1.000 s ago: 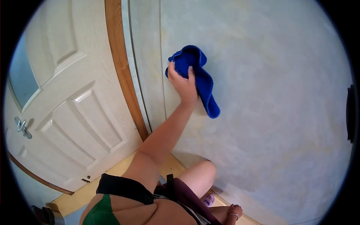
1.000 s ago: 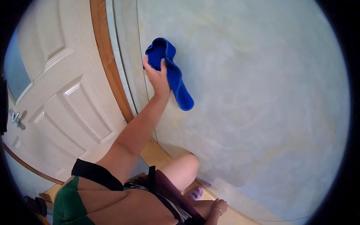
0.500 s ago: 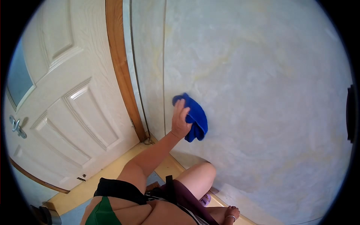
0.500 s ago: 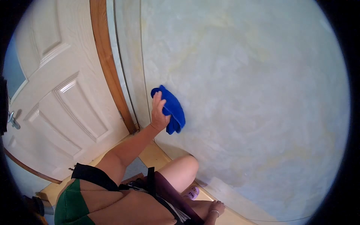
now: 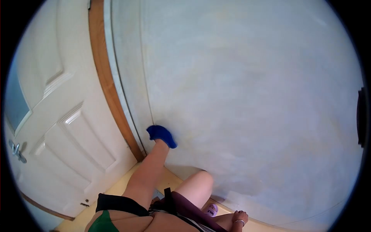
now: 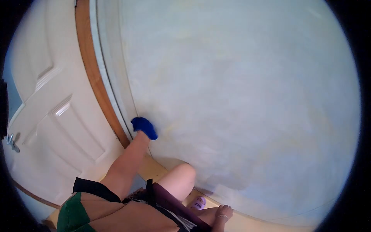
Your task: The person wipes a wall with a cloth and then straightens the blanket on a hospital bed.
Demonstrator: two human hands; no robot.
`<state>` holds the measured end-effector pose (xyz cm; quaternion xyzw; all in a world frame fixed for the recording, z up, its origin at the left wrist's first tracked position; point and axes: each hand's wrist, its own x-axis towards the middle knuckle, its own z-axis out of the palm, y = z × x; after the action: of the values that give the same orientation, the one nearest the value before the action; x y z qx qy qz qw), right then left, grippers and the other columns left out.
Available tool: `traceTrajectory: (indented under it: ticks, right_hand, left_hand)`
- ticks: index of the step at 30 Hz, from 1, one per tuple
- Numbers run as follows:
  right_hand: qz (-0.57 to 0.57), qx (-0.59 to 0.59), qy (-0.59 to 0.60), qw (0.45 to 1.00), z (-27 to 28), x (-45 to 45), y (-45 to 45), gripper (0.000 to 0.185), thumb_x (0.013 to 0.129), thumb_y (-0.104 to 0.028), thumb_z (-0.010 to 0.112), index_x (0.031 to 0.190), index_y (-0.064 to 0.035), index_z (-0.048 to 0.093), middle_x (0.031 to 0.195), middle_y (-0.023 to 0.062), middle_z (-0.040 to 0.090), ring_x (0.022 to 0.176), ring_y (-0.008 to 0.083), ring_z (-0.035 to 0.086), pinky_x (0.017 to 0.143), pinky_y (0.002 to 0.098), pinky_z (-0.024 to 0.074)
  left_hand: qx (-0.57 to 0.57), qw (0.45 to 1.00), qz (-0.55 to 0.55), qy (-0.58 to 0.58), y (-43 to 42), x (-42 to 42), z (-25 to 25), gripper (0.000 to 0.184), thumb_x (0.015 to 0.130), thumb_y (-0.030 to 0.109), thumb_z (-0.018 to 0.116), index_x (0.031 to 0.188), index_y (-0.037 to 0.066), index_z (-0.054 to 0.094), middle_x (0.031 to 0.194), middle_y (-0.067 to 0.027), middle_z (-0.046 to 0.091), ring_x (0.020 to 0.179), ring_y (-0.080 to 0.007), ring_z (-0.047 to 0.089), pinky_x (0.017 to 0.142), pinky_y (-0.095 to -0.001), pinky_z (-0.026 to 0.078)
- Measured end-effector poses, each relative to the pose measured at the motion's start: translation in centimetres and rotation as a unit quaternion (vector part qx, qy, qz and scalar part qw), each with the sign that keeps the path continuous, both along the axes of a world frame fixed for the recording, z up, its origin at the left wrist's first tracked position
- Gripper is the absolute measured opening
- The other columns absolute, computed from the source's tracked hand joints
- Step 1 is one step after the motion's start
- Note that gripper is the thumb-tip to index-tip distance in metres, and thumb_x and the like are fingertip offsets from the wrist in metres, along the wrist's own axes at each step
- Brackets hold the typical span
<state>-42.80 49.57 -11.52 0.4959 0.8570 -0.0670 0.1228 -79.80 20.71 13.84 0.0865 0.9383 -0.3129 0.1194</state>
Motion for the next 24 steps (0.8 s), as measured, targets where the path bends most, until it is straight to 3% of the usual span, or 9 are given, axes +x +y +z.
traceTrajectory:
  ticks: [3, 4, 6, 8, 12, 14, 15, 20, 24]
  right_hand:
    - [-0.003, -0.010, 0.004, 1.000, -0.1, 0.4, 0.0, 0.036, 0.082, -0.037, 0.046, 0.092, -0.0078, 0.066, 0.101, 0.0118, 0.061, 0.098, 0.0267, 0.055, 0.083, 0.0378, 0.0456]
    - [-0.002, -0.016, 0.006, 1.000, 0.1, 0.2, 0.1, 0.037, 0.082, -0.038, 0.047, 0.092, -0.0079, 0.066, 0.101, 0.0121, 0.060, 0.099, 0.0267, 0.055, 0.084, 0.0379, 0.0453]
    - [-0.012, -0.029, 0.008, 0.999, 0.6, 0.0, -0.4, 0.037, 0.081, -0.038, 0.047, 0.092, -0.0079, 0.066, 0.102, 0.0124, 0.060, 0.099, 0.0267, 0.055, 0.084, 0.0381, 0.0451]
    - [-0.006, -0.031, 0.019, 0.999, 0.9, 0.0, -0.2, 0.037, 0.081, -0.038, 0.047, 0.092, -0.0080, 0.066, 0.103, 0.0129, 0.060, 0.100, 0.0265, 0.054, 0.084, 0.0384, 0.0450]
    - [-0.002, -0.025, 0.013, 1.000, -0.3, 0.0, 0.2, 0.038, 0.081, -0.038, 0.046, 0.094, -0.0083, 0.066, 0.105, 0.0122, 0.059, 0.102, 0.0260, 0.053, 0.084, 0.0384, 0.0450]
    - [-0.011, -0.026, 0.011, 1.000, 0.7, -0.1, -0.3, 0.039, 0.081, -0.039, 0.046, 0.095, -0.0083, 0.065, 0.106, 0.0117, 0.059, 0.102, 0.0258, 0.053, 0.084, 0.0381, 0.0450]
    - [-0.014, -0.026, 0.007, 1.000, 0.5, -0.3, -0.2, 0.039, 0.080, -0.039, 0.047, 0.096, -0.0083, 0.065, 0.106, 0.0115, 0.060, 0.102, 0.0258, 0.053, 0.084, 0.0380, 0.0450]
    - [-0.020, -0.021, 0.004, 1.000, 0.6, 0.2, -0.3, 0.039, 0.080, -0.039, 0.047, 0.096, -0.0087, 0.066, 0.106, 0.0107, 0.060, 0.103, 0.0253, 0.053, 0.085, 0.0368, 0.0449]
    - [-0.008, -0.017, 0.022, 1.000, 1.2, 0.5, -0.5, 0.039, 0.081, -0.037, 0.042, 0.096, -0.0091, 0.066, 0.105, 0.0114, 0.060, 0.101, 0.0274, 0.054, 0.087, 0.0372, 0.0437]
  left_hand:
    - [0.025, 0.994, 0.039, 0.096, 1.0, -1.2, 2.9, 0.043, 0.086, 0.040, 0.044, 0.111, 0.007, 0.055, 0.090, -0.0033, 0.058, 0.086, -0.0192, 0.054, 0.083, -0.0326, 0.042]
    - [0.233, 0.948, -0.043, 0.214, 1.5, -1.8, 4.2, 0.040, 0.088, 0.035, 0.044, 0.114, 0.005, 0.053, 0.096, -0.0035, 0.056, 0.090, -0.0181, 0.052, 0.085, -0.0313, 0.041]
    - [0.599, 0.678, -0.193, 0.380, 2.7, -2.6, 7.4, 0.036, 0.090, 0.025, 0.043, 0.118, 0.003, 0.048, 0.106, -0.0041, 0.053, 0.099, -0.0157, 0.049, 0.090, -0.0286, 0.038]
    - [0.828, 0.231, -0.275, 0.430, 4.6, -2.5, 10.1, 0.033, 0.093, 0.015, 0.043, 0.123, 0.000, 0.043, 0.117, -0.0046, 0.049, 0.109, -0.0134, 0.045, 0.095, -0.0260, 0.035]
    - [0.854, 0.125, -0.399, 0.311, 12.2, 5.2, 17.4, 0.024, 0.087, 0.006, 0.045, 0.109, 0.002, 0.053, 0.109, -0.0049, 0.055, 0.103, -0.0180, 0.051, 0.091, -0.0305, 0.039]
    - [0.606, 0.265, -0.468, 0.586, 14.7, 8.4, 17.8, 0.035, 0.079, 0.008, 0.057, 0.113, 0.004, 0.053, 0.116, -0.0092, 0.052, 0.112, -0.0270, 0.047, 0.094, -0.0401, 0.036]
    - [0.557, 0.278, -0.544, 0.562, 16.6, 9.4, 17.3, 0.039, 0.072, 0.008, 0.060, 0.111, 0.008, 0.055, 0.116, -0.0104, 0.053, 0.113, -0.0296, 0.046, 0.094, -0.0456, 0.034]
    - [0.441, 0.307, -0.781, 0.317, 21.9, 17.7, 8.3, 0.024, 0.075, 0.021, 0.054, 0.098, 0.017, 0.056, 0.115, -0.0007, 0.054, 0.088, -0.0089, 0.051, 0.079, -0.0395, 0.040]
    - [0.372, 0.280, -0.846, 0.259, 22.4, 16.9, 2.8, 0.023, 0.078, 0.019, 0.052, 0.101, 0.017, 0.055, 0.116, 0.0017, 0.052, 0.097, -0.0061, 0.050, 0.086, -0.0393, 0.039]
